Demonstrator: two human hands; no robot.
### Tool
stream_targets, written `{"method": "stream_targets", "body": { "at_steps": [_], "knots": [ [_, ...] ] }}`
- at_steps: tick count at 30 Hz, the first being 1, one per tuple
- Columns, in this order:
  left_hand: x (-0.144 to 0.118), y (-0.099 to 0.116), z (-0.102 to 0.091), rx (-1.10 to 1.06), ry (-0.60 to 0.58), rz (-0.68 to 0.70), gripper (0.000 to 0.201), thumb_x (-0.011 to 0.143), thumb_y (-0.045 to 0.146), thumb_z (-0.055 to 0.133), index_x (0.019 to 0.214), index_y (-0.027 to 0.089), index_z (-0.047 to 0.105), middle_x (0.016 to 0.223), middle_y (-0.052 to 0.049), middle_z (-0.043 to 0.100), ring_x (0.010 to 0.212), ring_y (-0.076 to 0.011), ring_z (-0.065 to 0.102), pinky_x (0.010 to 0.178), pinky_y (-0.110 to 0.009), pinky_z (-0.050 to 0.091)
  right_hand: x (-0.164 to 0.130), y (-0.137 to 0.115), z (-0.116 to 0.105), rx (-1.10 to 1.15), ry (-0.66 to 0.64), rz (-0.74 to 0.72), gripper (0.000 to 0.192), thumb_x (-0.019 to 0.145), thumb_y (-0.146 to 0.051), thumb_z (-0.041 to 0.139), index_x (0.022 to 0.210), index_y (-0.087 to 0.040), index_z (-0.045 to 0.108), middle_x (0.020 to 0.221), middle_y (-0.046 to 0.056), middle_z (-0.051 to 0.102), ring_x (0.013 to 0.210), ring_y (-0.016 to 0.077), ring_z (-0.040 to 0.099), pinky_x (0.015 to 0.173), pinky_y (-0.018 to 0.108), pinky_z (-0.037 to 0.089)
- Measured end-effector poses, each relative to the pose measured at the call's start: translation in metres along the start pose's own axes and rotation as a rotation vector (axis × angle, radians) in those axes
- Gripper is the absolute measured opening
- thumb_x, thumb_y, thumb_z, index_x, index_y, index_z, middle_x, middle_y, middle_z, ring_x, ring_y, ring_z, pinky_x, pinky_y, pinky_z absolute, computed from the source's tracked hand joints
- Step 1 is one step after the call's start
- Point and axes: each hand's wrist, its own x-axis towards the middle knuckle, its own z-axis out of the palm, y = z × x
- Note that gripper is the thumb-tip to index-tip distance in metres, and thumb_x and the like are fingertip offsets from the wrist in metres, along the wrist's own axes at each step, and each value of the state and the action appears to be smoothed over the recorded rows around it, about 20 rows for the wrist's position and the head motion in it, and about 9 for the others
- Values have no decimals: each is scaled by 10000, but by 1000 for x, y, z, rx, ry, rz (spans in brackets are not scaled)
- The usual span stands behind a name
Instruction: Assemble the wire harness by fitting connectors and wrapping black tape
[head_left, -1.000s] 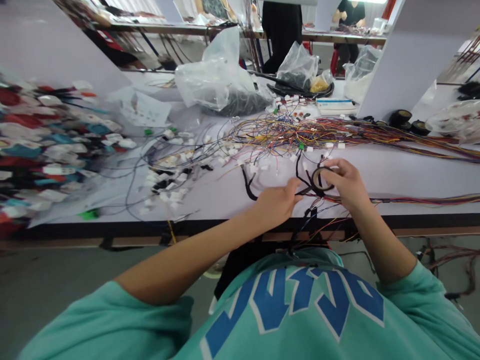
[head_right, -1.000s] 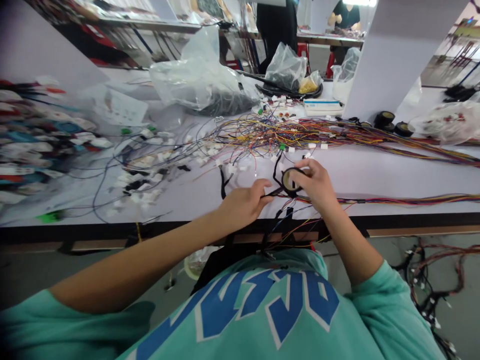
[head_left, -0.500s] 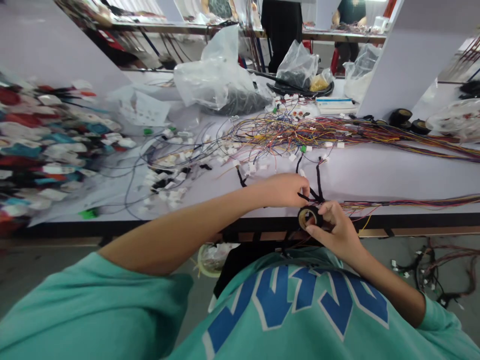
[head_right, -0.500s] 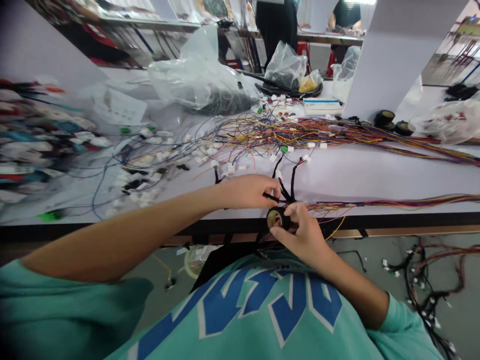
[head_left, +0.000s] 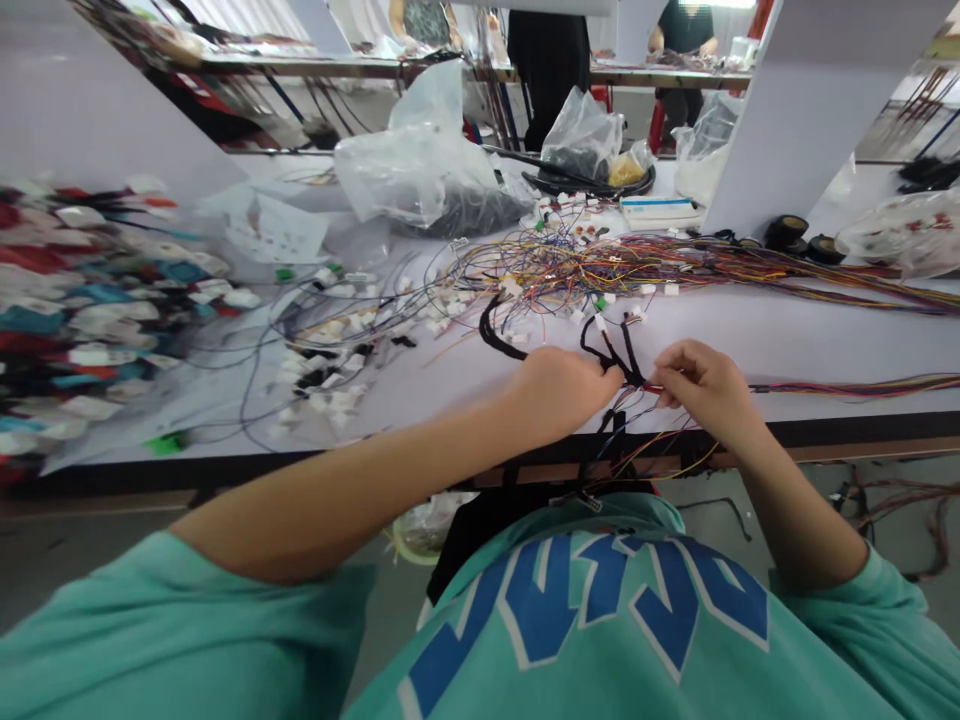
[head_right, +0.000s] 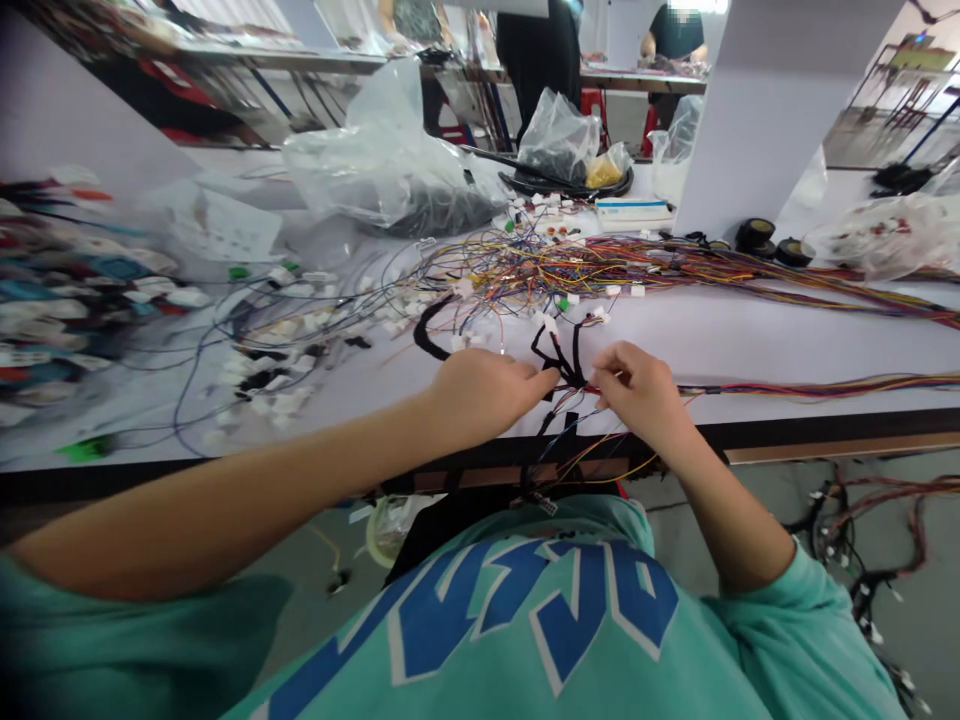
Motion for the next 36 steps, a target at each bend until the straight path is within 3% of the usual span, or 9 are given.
{"method": "stream_targets", "body": {
  "at_steps": [3,6,11,15,18,25,27,30,36],
  "knots": [
    [-4,3,14,10,98,-24,299,831,106,348,967,152,611,651,-94,656,634,-236,643,491,-274,395,23,-14,0,-238,16,-160,51,708,-188,487,724,-191,535,655,-17,607,553,93,525,564,236,394],
    [-7,6,28,22,171,-48,309,845,115,324,916,148,623,622,-95,647,615,-231,642,481,-273,399,43,-27,15,-384,-208,-252,108,774,-238,460,783,-190,556,737,7,633,674,123,562,631,246,397],
    [-8,12,41,44,231,-94,333,853,109,313,882,162,640,605,-92,642,616,-216,647,476,-256,400,68,-29,45,-772,-499,-77,402,737,-407,562,1015,-117,562,956,151,650,844,246,595,658,304,405],
    [-9,17,43,5,144,-115,294,862,147,339,878,176,630,642,-89,654,671,-221,658,512,-259,414,81,-23,50,-804,-635,-24,430,689,-250,594,1093,-113,535,948,121,654,791,198,605,623,256,408],
    [-11,21,45,-54,66,-153,295,875,161,318,899,174,611,719,-97,673,738,-232,663,549,-273,428,85,-15,44,-740,-570,-7,391,673,-112,526,1063,-136,543,908,74,657,777,161,601,634,231,412],
    [-10,20,53,-358,-90,-290,337,887,403,344,958,155,560,769,-76,684,759,-228,663,598,-279,442,66,11,23,-1067,-87,-83,470,769,-68,398,1237,-110,426,1140,194,550,939,258,564,713,346,427],
    [-10,19,54,-407,-111,-292,310,888,383,353,945,164,565,791,-73,687,784,-227,662,624,-283,448,59,13,21,-1130,-151,-275,408,812,-66,349,1194,-121,482,1151,191,545,998,264,536,768,363,410],
    [-9,19,58,-419,-125,-303,314,888,376,359,976,154,563,802,-89,689,791,-243,661,633,-301,457,53,10,25,-1075,-441,-512,318,874,-142,313,1022,-145,594,1020,137,622,990,233,546,787,326,388],
    [-10,26,67,-355,-146,-312,383,899,393,309,1029,128,552,821,-135,685,805,-283,659,645,-350,473,55,-3,52,-1080,-596,-256,394,834,-438,423,1004,-142,619,888,146,684,843,261,623,609,297,381]
  ]
}}
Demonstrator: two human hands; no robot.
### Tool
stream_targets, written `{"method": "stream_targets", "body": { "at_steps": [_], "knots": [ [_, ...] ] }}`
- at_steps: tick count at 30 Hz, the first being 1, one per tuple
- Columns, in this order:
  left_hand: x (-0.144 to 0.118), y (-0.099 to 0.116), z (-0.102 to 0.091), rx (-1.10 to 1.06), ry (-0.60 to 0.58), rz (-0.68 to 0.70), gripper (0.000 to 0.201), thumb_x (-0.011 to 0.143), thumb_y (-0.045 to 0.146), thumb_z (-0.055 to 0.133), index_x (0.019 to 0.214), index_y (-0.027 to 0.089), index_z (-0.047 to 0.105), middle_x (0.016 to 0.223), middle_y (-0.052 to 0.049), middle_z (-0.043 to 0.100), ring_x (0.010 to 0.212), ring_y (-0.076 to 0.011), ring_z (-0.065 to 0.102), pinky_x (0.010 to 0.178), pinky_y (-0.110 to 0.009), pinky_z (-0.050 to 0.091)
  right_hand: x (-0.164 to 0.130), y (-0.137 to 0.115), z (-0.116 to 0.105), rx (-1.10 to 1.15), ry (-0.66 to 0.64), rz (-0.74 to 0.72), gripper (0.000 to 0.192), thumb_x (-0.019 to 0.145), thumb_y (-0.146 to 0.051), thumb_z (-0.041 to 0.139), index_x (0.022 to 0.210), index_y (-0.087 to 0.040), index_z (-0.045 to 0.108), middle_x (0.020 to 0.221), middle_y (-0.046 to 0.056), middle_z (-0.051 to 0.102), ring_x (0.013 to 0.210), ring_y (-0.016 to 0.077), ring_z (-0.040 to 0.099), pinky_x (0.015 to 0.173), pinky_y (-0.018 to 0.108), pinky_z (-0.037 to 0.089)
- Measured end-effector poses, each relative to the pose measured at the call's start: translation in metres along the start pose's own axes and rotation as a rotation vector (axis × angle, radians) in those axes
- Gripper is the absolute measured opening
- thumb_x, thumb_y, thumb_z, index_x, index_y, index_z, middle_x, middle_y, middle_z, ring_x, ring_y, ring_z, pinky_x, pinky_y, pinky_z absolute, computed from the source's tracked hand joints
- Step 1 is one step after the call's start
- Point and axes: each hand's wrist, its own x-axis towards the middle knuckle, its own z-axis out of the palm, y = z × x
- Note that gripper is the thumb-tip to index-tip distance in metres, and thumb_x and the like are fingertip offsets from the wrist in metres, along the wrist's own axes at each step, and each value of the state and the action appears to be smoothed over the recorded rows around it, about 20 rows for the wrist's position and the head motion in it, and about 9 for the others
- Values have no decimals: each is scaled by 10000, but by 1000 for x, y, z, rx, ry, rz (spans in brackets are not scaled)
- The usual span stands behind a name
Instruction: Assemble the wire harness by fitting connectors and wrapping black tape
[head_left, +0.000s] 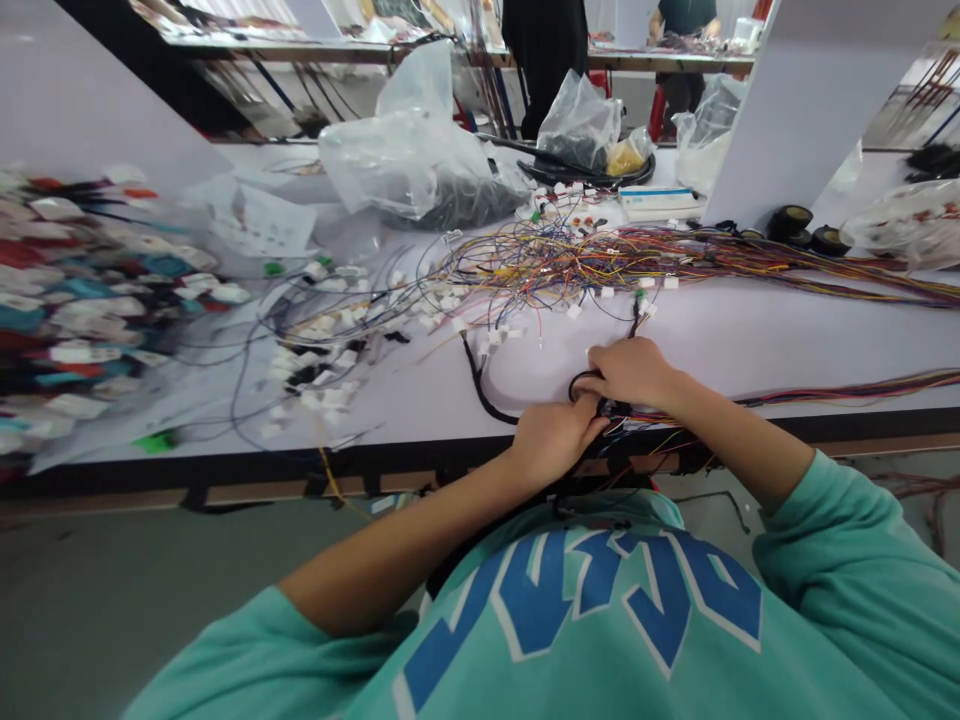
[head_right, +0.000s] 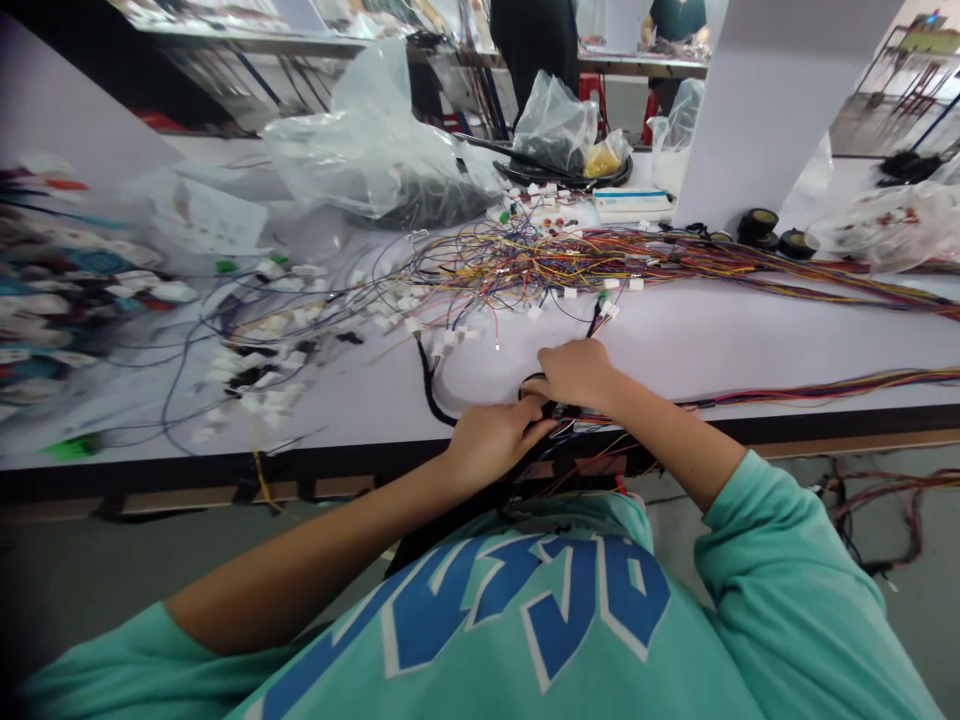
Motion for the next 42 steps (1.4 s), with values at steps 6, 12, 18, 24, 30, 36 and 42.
{"method": "stream_targets", "body": {
  "at_steps": [6,12,18,24,30,36,42],
  "knots": [
    [-3,3,1,-92,22,-105,384,894,397,336,1107,110,476,805,-112,680,792,-264,663,644,-321,466,-4,-3,-9,91,72,197,326,732,-237,480,1019,-127,588,921,146,683,849,260,632,556,276,340],
    [8,-2,-19,-201,-52,26,268,867,237,377,1067,139,527,895,-97,679,878,-226,637,708,-287,441,-43,4,-3,300,368,332,253,695,-250,505,930,-173,558,813,53,675,732,193,611,603,275,352],
    [32,-15,-45,-587,-278,139,123,681,92,475,719,140,581,592,7,563,545,-105,503,542,-206,366,-79,-15,39,128,876,217,125,734,-263,516,815,-182,567,693,37,641,702,192,590,679,319,364],
    [45,-19,-46,-904,-565,41,187,713,289,483,645,134,564,418,66,361,359,-50,213,387,-204,131,-93,-35,65,437,814,134,257,724,-364,587,862,-149,561,672,53,635,618,180,580,580,286,412],
    [45,-12,-64,-613,-374,263,175,675,263,526,695,135,644,572,35,556,528,-68,440,526,-182,319,-96,-12,51,892,618,149,213,814,-356,449,732,-194,561,616,7,597,545,123,532,534,242,415],
    [45,-8,-102,-319,-307,398,167,689,213,512,669,159,668,548,46,565,530,-72,465,538,-181,321,-89,-11,33,829,729,343,152,772,-304,465,782,-204,580,672,14,620,595,127,538,587,242,399],
    [46,0,-115,-227,-412,493,167,698,191,521,587,175,646,483,44,518,468,-72,433,514,-186,315,-82,-25,39,1168,438,239,181,701,-364,484,664,-192,527,556,-11,504,518,113,432,520,244,324]
  ]
}}
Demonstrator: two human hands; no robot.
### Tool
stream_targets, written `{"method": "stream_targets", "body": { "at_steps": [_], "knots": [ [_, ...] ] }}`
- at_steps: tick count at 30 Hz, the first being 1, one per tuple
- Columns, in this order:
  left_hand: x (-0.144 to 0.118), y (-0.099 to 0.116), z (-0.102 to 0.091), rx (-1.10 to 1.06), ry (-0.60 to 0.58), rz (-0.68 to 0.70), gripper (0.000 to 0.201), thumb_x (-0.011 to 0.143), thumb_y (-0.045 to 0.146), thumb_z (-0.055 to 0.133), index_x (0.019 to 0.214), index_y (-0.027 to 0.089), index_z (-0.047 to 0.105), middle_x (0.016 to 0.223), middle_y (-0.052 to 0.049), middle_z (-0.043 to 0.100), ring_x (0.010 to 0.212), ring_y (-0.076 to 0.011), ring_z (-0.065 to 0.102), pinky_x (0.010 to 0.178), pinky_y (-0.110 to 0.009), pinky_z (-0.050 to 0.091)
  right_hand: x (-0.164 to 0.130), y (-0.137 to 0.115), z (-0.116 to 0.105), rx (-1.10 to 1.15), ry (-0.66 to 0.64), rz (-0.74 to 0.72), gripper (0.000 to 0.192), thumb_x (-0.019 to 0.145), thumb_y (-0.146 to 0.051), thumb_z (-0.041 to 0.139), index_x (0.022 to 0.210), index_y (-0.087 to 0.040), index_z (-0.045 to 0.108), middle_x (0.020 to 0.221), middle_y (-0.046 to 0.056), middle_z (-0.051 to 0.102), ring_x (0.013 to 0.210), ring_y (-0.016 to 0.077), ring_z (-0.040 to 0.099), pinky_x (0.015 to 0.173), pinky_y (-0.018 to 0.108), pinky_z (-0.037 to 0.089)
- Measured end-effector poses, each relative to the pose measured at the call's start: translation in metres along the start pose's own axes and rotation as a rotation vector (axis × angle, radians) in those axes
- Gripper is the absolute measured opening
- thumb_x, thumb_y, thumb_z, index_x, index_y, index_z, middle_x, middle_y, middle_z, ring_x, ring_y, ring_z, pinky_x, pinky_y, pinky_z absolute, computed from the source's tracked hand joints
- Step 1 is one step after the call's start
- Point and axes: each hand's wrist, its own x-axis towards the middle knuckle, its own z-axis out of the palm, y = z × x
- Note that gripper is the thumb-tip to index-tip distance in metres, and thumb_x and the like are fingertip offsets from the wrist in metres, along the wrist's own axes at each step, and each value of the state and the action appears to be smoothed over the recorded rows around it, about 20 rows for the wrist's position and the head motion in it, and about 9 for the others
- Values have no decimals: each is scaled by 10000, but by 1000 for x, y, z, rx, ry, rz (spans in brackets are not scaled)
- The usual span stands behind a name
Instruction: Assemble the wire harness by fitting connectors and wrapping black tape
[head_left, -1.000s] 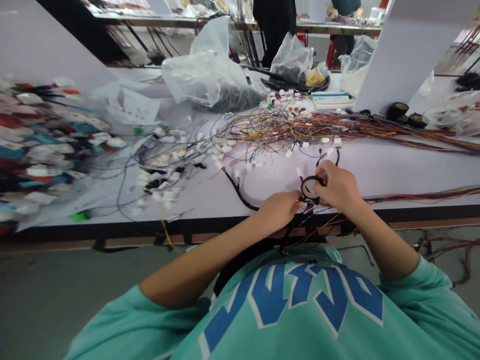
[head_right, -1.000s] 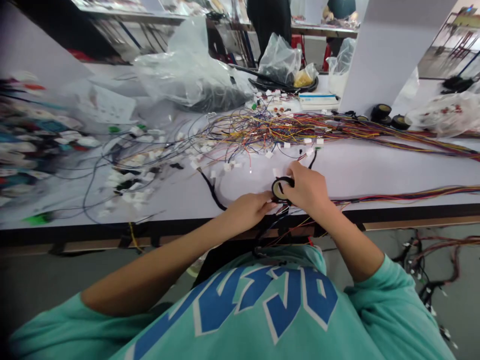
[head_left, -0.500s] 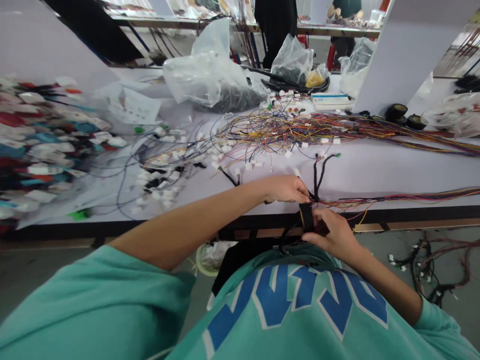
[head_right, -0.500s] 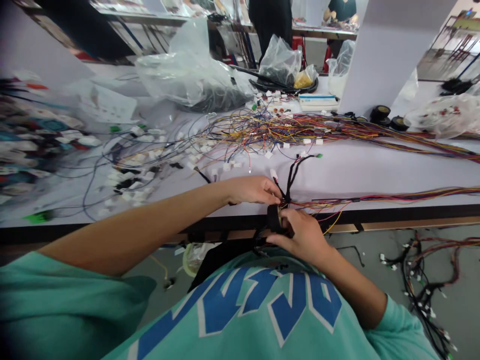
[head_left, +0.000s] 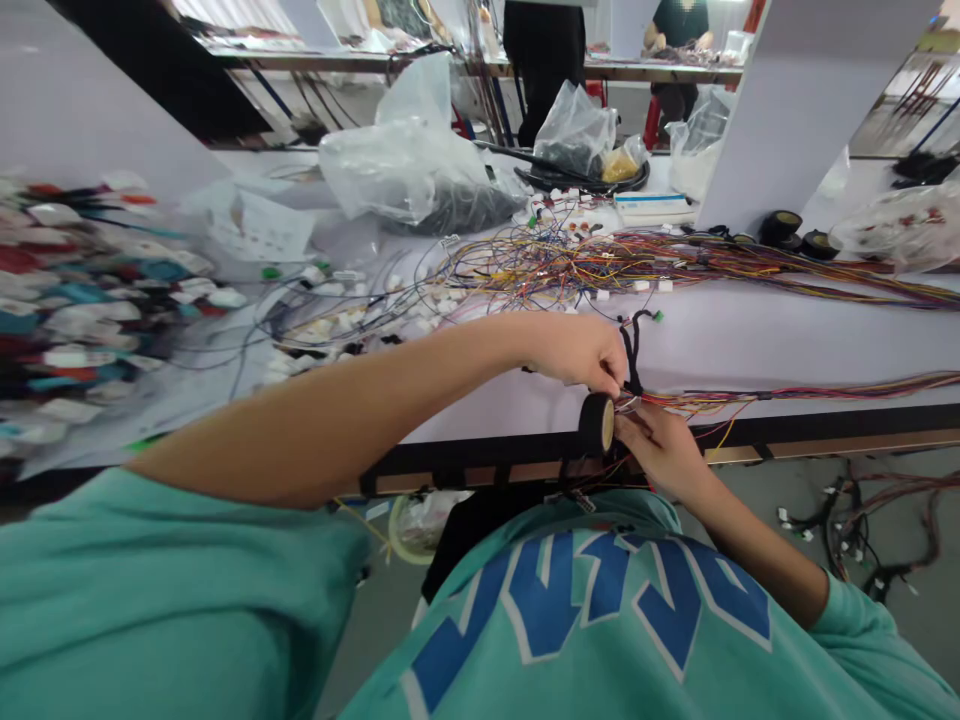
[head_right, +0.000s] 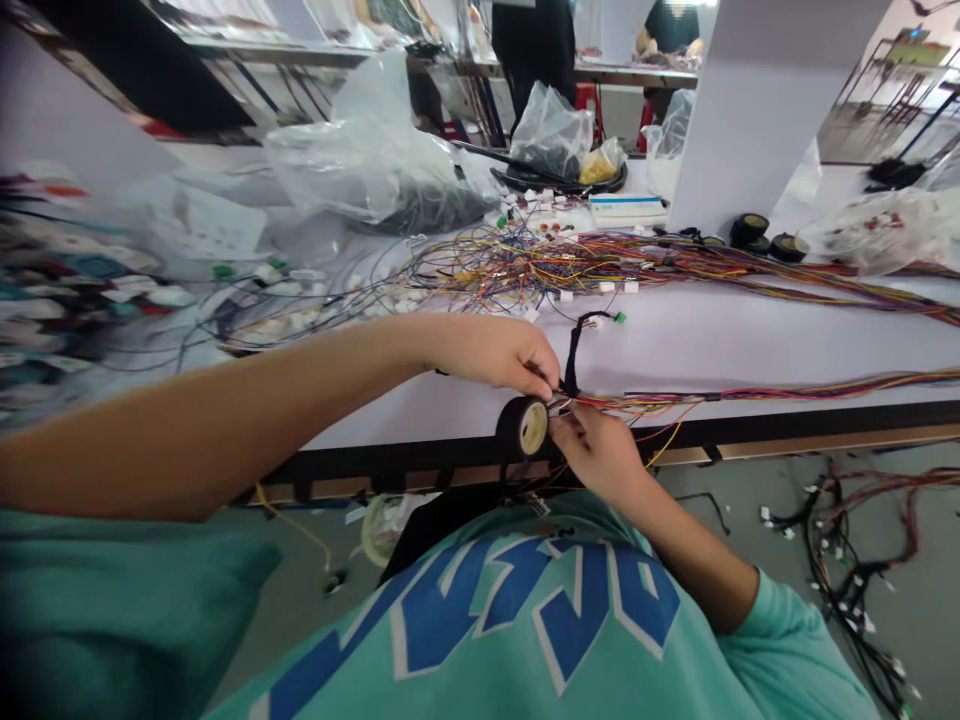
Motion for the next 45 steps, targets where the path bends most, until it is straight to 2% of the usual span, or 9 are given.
{"method": "stream_targets", "body": {
  "at_steps": [5,10,19,24,30,33,36,41,45],
  "knots": [
    [3,6,-4,100,-34,15,160,683,183,532,612,202,675,547,38,595,560,-93,488,582,-189,337,2,-3,13,705,-157,235,200,561,-337,582,680,-186,528,553,-45,479,491,80,413,476,218,328],
    [5,4,-8,140,-106,44,156,704,189,545,664,219,693,601,36,637,610,-103,515,610,-190,346,4,-8,13,733,-216,318,224,612,-382,606,659,-183,514,485,-72,456,406,46,345,404,196,252],
    [10,-12,13,527,254,-187,194,773,220,485,794,232,678,786,-10,673,788,-167,596,643,-235,374,-20,5,-11,460,-323,330,374,618,-240,623,970,-161,525,539,-71,547,494,75,491,488,208,349],
    [11,-21,33,550,283,-207,231,842,259,425,878,204,647,894,-47,676,858,-199,613,654,-256,397,-26,-15,-68,168,-507,191,369,745,-328,544,1094,-208,561,464,-87,478,386,72,404,405,206,324],
    [6,-19,51,495,374,-232,239,857,265,411,1008,177,573,888,-75,672,852,-213,624,647,-273,421,54,-39,-132,-579,-50,-184,182,727,-296,582,840,-235,710,642,-10,639,646,149,580,637,292,433],
    [3,-13,57,490,434,-255,250,862,240,386,1019,152,560,904,-103,667,867,-232,627,647,-293,440,103,-25,-120,-830,53,-284,240,780,-238,502,921,-210,695,916,29,679,918,204,585,793,356,427],
    [4,-9,69,517,483,-275,283,861,155,334,1029,126,560,889,-135,661,873,-257,630,632,-316,455,126,-11,-88,-1032,-145,-196,274,721,-100,489,897,-144,695,985,100,670,998,238,561,835,364,415],
    [12,-14,97,539,475,-273,333,856,90,297,1006,125,593,829,-150,660,836,-253,642,619,-313,468,114,-31,-43,-723,-156,-444,562,621,42,348,1084,-147,605,1108,75,625,968,159,573,820,299,433],
    [17,-18,111,523,493,-264,344,850,90,300,981,137,615,791,-147,662,782,-240,648,594,-303,468,102,-53,-19,-760,-394,-339,353,742,-84,375,981,-121,632,929,86,677,839,174,611,739,289,440]
  ]
}}
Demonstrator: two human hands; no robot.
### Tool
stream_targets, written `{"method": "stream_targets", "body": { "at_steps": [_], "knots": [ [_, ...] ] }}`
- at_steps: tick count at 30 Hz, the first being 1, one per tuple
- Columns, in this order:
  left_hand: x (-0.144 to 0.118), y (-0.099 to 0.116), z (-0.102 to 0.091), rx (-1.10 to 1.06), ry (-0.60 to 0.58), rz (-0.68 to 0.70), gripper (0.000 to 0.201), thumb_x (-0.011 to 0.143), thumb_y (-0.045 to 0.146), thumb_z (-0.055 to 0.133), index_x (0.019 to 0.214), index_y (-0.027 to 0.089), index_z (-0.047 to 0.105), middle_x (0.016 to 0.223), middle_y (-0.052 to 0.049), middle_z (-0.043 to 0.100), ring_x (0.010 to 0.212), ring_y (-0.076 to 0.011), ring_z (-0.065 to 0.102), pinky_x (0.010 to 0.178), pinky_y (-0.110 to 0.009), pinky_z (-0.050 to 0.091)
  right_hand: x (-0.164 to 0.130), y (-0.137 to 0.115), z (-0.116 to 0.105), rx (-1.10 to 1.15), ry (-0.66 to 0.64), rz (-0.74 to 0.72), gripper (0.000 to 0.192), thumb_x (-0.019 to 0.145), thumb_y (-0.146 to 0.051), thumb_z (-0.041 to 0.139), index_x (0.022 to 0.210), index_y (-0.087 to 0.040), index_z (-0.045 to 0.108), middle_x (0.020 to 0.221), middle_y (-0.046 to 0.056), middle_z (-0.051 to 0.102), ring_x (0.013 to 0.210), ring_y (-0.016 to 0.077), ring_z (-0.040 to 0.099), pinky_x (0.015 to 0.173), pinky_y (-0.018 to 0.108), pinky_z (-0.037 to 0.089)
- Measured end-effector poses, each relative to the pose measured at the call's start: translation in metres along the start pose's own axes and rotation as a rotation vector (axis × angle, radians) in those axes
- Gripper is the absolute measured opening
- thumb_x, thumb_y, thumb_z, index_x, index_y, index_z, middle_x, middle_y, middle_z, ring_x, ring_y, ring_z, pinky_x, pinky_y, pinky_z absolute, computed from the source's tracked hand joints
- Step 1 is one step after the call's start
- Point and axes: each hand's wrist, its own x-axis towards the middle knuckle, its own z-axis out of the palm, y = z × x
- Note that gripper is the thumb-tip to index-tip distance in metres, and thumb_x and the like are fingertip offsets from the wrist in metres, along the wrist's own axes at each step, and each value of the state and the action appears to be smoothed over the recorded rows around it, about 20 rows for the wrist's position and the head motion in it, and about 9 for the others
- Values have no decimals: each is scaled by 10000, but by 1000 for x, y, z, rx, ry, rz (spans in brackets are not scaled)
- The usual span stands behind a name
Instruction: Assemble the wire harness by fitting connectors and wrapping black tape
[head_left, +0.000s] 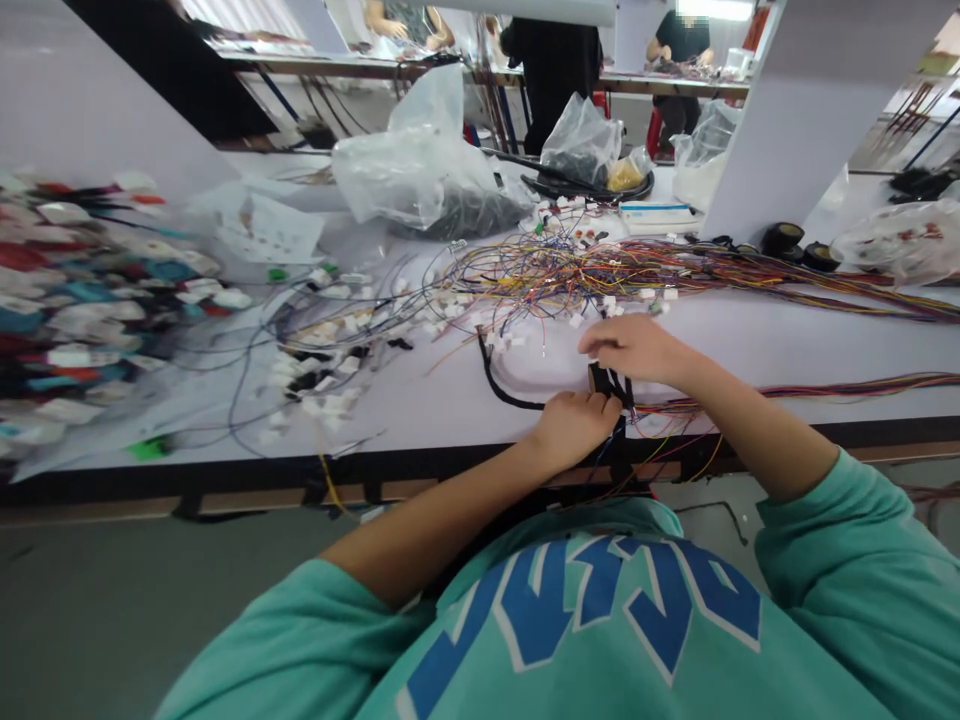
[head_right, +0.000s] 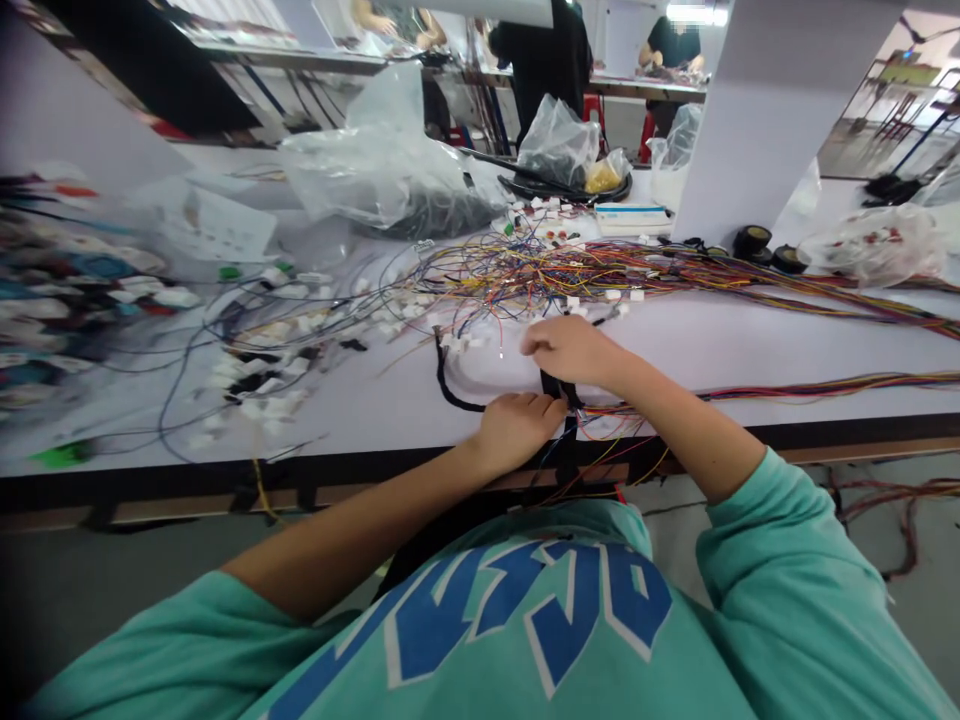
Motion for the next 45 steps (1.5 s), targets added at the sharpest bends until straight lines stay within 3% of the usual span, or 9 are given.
{"method": "stream_targets", "body": {
  "at_steps": [3,6,14,21,27,31,37,42,45],
  "knots": [
    [0,1,4,-1,1,2,340,847,91,309,1001,135,609,812,-148,664,793,-238,648,598,-300,474,6,-3,13,-177,-55,138,347,778,-332,468,1008,-112,605,925,139,672,860,255,607,689,330,432],
    [-1,0,6,-15,-7,1,328,854,97,308,1005,134,597,834,-152,664,813,-242,650,616,-306,483,12,6,25,-78,-52,208,343,707,-328,557,1010,-171,592,892,83,669,844,224,603,662,290,421],
    [3,-17,10,-498,132,-185,292,853,216,403,1118,93,416,760,-66,661,723,-197,648,627,-279,468,-11,26,20,567,390,385,43,623,-189,516,647,-169,487,609,-32,530,547,77,469,545,213,369],
    [26,-36,-21,-785,-170,-60,193,716,90,430,783,139,605,637,4,601,572,-108,554,571,-200,402,-82,-4,49,178,666,171,117,645,-264,566,663,-200,470,538,-44,482,512,98,431,549,242,333],
    [40,-42,-32,-924,-386,-101,177,668,168,497,752,118,645,521,31,540,459,-77,430,489,-200,332,-103,-12,80,86,530,121,138,697,-260,560,652,-206,442,543,-28,521,510,117,490,535,232,354],
    [42,-36,-41,-649,-306,56,175,653,175,543,761,139,676,685,10,652,624,-110,554,575,-194,373,-100,-5,64,320,441,147,99,753,-274,508,696,-205,465,596,-22,569,540,105,528,521,209,376],
    [24,-15,-61,-46,-86,9,242,787,179,454,912,154,660,740,-85,676,753,-226,642,574,-264,409,-74,4,18,428,431,107,125,786,-180,386,833,-182,502,692,-5,607,594,85,553,591,210,415],
    [8,-5,-46,130,50,62,321,807,45,348,964,91,624,696,-132,663,690,-238,656,534,-289,447,-37,-2,-5,186,201,124,276,762,-108,367,946,-151,568,802,27,656,742,113,588,677,229,417],
    [4,-2,-29,144,132,83,298,800,46,365,927,81,632,710,-148,665,653,-233,655,500,-280,447,-20,-10,-8,-53,-17,172,258,802,-260,431,956,-166,615,936,69,674,873,186,604,715,281,428]
  ]
}}
